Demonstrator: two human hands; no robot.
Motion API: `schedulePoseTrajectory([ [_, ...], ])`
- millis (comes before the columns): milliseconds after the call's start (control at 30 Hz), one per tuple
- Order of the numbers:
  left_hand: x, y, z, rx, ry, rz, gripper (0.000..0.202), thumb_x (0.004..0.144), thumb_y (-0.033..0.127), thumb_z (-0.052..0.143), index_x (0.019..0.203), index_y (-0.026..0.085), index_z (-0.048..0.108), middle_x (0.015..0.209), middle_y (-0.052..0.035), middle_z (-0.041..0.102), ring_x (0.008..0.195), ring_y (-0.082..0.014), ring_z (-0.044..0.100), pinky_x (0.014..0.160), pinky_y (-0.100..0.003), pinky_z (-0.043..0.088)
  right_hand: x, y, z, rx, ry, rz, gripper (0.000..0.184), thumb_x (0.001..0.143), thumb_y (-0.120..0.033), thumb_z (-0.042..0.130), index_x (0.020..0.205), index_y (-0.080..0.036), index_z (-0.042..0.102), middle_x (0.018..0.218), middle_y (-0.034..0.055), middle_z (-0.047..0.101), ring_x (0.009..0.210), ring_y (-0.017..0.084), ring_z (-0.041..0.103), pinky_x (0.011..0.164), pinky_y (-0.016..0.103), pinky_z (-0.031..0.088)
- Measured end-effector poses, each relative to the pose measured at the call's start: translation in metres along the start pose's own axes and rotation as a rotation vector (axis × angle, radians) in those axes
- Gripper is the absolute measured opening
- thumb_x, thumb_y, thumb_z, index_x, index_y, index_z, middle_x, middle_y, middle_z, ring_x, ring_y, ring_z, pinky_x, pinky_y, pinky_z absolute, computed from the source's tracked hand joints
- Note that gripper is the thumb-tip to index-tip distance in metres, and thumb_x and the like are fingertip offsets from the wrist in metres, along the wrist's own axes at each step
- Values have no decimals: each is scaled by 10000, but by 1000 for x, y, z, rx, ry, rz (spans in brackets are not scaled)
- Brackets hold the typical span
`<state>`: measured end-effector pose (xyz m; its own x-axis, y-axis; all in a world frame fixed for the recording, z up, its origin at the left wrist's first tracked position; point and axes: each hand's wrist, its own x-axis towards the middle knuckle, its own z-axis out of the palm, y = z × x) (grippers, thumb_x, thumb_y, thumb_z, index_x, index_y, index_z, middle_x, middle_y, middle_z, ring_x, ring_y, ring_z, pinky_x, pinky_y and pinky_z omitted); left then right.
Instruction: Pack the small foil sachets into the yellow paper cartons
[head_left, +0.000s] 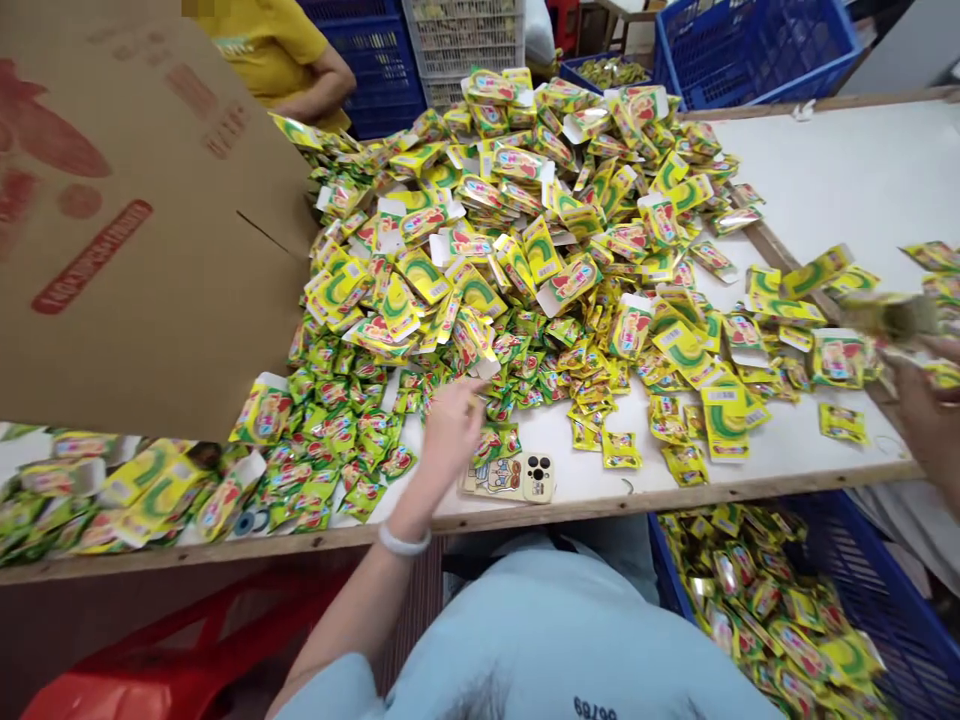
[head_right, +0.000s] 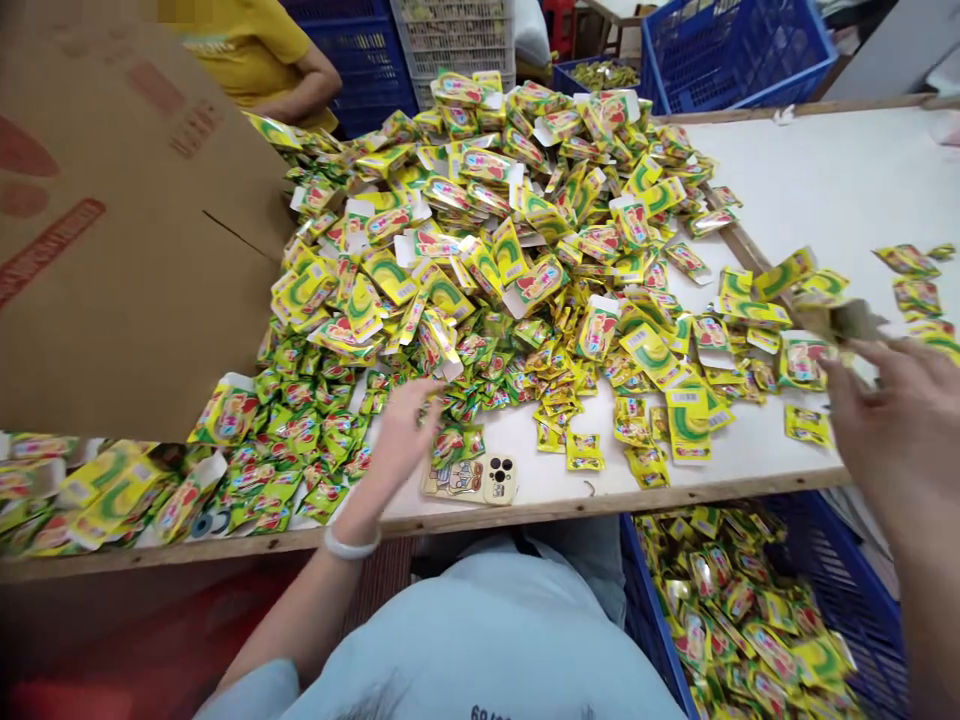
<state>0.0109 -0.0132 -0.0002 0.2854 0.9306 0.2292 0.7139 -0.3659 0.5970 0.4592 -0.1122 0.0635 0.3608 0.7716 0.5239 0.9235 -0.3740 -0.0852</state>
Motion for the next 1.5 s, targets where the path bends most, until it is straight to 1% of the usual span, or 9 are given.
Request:
schedulePoseTrajectory([
  [133, 29, -56, -8, 412, 66, -242, 334, 904, 375, 539, 1100, 106, 576, 1020, -191, 642, 1045, -361, 572, 915, -508, 439, -37, -60, 42, 236, -382, -328, 422, 970, -518, 448, 1032, -157, 657, 981, 177, 714, 887, 250, 680, 731, 354, 496],
  [300, 20, -74, -1, 138, -91, -241, 117, 887, 309, 565, 905, 193, 559, 792, -27, 623, 779, -207, 600, 761, -328, 471, -98, -121, 86, 242, -698, -509, 296, 800, -389, 730, 960, -163, 627, 1018, 144, 641, 980, 303, 631, 792, 365, 492],
  [467, -17, -55, -9, 219, 101, -69, 172, 925, 344, 531, 948, 183, 587, 967, -95, 638, 966, -244, 588, 889, -399, 466, -95, -114, 82, 441, -808, -351, 202, 918, -380, 529, 816, -211, 570, 798, 77, 648, 740, 244, 648, 620, 316, 456],
  [633, -52, -51, -7, 111, -252, 245, 372, 903, 373, 591, 1231, 198, 604, 1258, -124, 637, 1214, -290, 539, 1020, -490, 453, -99, -143, 60, 1188, -1017, 121, 396, 875, -602, 543, 860, -207, 545, 635, 7, 629, 497, 164, 606, 463, 271, 465],
  [867, -61, -32, 5, -215, -134, 28, 339, 989, 314, 385, 1068, 168, 680, 1019, -119, 713, 974, -225, 652, 865, -377, 523, -111, -224, 45, 1561, -953, 194, 418, 697, -586, 771, 691, -210, 589, 1165, 96, 667, 1102, 228, 632, 850, 349, 559],
  [967, -60, -4, 7, -399, -228, -103, 416, 994, 438, 363, 901, 166, 663, 829, -71, 672, 788, -194, 609, 739, -318, 497, -112, -245, 48, 1593, -958, 221, 413, 708, -600, 753, 743, -209, 623, 1101, 92, 688, 1044, 217, 640, 880, 369, 543],
  [1167, -58, 22, 22, -485, -204, -204, 488, 987, 548, 307, 724, 189, 508, 634, 8, 479, 591, -137, 436, 588, -266, 380, -108, -238, 51, 1656, -963, 311, 387, 719, -473, 790, 923, -224, 576, 801, -15, 662, 757, 139, 654, 752, 295, 556],
  [1300, -44, 23, 23, -282, -287, 37, 423, 1006, 430, 334, 725, 188, 538, 666, -12, 522, 642, -150, 487, 650, -274, 416, -101, -216, 48, 1621, -1197, 145, 492, 766, -453, 753, 1158, -226, 561, 880, 3, 702, 794, 161, 694, 773, 328, 578],
  [1500, 39, -12, -33, 254, -37, 341, 359, 930, 101, 423, 1210, 200, 624, 1242, -143, 616, 1231, -270, 526, 1037, -469, 423, -97, -175, 57, 1313, -989, 58, 377, 824, -524, 672, 978, -181, 678, 904, 68, 740, 824, 208, 684, 768, 355, 574],
])
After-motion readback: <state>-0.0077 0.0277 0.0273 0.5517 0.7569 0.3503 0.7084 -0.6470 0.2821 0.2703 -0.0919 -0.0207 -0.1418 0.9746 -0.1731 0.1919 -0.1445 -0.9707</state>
